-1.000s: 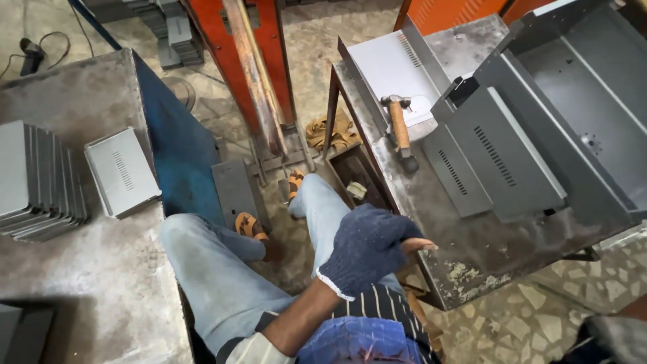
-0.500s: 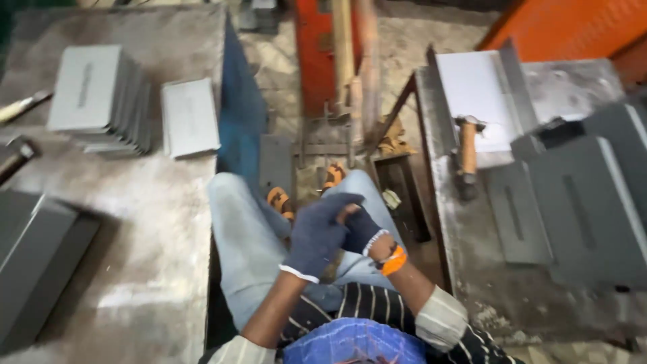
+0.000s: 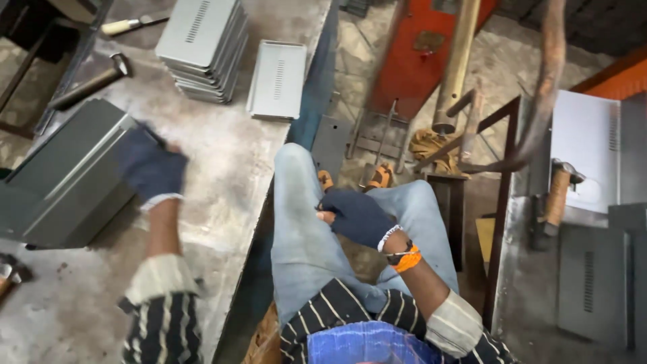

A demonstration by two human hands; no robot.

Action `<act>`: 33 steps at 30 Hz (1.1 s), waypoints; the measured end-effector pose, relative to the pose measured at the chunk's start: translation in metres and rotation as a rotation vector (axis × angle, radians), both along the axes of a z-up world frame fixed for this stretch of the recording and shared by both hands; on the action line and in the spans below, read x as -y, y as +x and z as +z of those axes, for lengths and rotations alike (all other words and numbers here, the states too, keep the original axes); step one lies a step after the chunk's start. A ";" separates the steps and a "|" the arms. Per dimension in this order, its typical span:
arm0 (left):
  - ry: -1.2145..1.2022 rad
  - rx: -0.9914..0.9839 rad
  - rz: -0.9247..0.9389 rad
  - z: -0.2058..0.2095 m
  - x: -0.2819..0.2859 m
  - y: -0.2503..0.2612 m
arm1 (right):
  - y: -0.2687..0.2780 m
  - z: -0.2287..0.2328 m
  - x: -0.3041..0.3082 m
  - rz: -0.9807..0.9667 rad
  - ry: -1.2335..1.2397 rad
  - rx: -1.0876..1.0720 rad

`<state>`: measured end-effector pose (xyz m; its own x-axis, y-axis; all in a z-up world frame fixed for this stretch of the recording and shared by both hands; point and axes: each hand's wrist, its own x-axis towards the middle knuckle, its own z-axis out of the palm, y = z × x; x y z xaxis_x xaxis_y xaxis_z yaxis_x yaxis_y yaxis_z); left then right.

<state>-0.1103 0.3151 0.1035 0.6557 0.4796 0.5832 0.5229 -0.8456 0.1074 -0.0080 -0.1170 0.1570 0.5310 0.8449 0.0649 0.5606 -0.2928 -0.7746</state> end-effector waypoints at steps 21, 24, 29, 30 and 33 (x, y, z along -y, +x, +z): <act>-0.215 -0.209 0.109 0.009 0.134 -0.042 | -0.003 -0.002 0.008 -0.059 -0.105 -0.107; -0.235 -0.177 0.015 0.010 0.159 -0.037 | -0.004 0.006 0.008 -0.032 -0.054 -0.085; -0.462 -0.372 0.011 0.037 0.140 -0.021 | -0.011 0.034 -0.006 -0.010 0.046 -0.015; -0.437 -0.358 -0.062 0.051 0.139 -0.014 | -0.012 0.047 -0.011 -0.017 0.086 0.089; -0.404 -0.381 -0.228 0.125 0.166 0.000 | -0.022 0.092 -0.028 -0.059 0.184 0.354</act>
